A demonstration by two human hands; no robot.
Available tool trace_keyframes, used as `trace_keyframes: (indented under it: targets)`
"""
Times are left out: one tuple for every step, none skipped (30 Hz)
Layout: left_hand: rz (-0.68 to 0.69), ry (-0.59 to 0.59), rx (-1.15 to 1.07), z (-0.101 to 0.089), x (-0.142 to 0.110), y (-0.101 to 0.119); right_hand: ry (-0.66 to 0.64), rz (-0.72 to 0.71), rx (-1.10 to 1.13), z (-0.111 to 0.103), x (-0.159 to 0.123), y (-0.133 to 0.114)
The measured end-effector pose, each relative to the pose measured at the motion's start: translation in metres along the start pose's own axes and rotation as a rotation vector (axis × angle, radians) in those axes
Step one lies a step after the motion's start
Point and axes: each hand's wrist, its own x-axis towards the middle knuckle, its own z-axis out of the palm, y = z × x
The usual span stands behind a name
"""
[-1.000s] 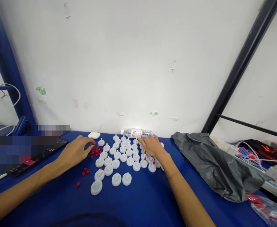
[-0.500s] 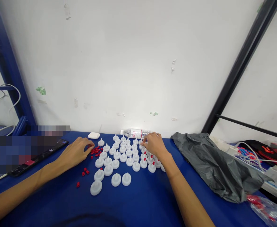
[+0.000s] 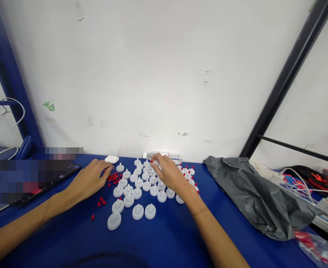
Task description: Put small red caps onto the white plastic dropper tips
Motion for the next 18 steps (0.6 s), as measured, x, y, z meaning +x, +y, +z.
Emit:
trace_keyframes:
  targets:
    - [0.029, 0.019, -0.018, -0.001, -0.002, 0.003, -0.005, -0.042, 0.017, 0.004, -0.001, -0.009]
    - [0.073, 0.043, -0.049, -0.001, -0.004, 0.006, -0.009, -0.091, 0.031, 0.008, -0.002, -0.018]
    - [0.133, 0.067, -0.090, -0.001, -0.007, 0.010, -0.014, -0.149, 0.041, 0.012, -0.003, -0.027]
    - [0.206, 0.092, -0.138, 0.000, -0.011, 0.013, -0.010, -0.223, 0.046, 0.016, -0.005, -0.036]
    - [0.286, 0.117, -0.187, 0.001, -0.014, 0.017, -0.003, -0.294, 0.046, 0.019, -0.006, -0.045]
    - [0.365, 0.133, -0.228, 0.002, -0.018, 0.020, 0.005, -0.355, 0.042, 0.022, -0.008, -0.052]
    - [0.436, 0.138, -0.256, 0.003, -0.021, 0.024, 0.013, -0.399, 0.030, 0.025, -0.009, -0.059]
    - [0.492, 0.128, -0.272, 0.004, -0.024, 0.027, 0.019, -0.423, 0.013, 0.027, -0.010, -0.064]
    - [0.533, 0.109, -0.284, 0.004, -0.027, 0.030, 0.022, -0.434, -0.004, 0.028, -0.011, -0.068]
    - [0.558, 0.093, -0.298, 0.004, -0.029, 0.032, 0.025, -0.437, -0.017, 0.029, -0.011, -0.071]
    - [0.570, 0.083, -0.317, 0.004, -0.030, 0.035, 0.026, -0.436, -0.027, 0.028, -0.011, -0.071]
    - [0.562, 0.076, -0.340, 0.003, -0.031, 0.037, 0.032, -0.436, -0.036, 0.027, -0.011, -0.071]
    - [0.534, 0.072, -0.367, 0.003, -0.031, 0.039, 0.042, -0.438, -0.043, 0.026, -0.010, -0.070]
    - [0.488, 0.067, -0.404, 0.003, -0.030, 0.041, 0.057, -0.441, -0.048, 0.024, -0.009, -0.069]
    - [0.426, 0.055, -0.453, 0.002, -0.030, 0.043, 0.073, -0.444, -0.056, 0.022, -0.008, -0.067]
    - [0.351, 0.034, -0.516, 0.003, -0.029, 0.046, 0.091, -0.449, -0.066, 0.020, -0.007, -0.066]
    - [0.272, 0.007, -0.591, 0.003, -0.028, 0.049, 0.109, -0.451, -0.078, 0.018, -0.006, -0.066]
    - [0.198, -0.018, -0.673, 0.004, -0.028, 0.052, 0.126, -0.450, -0.093, 0.018, -0.006, -0.067]
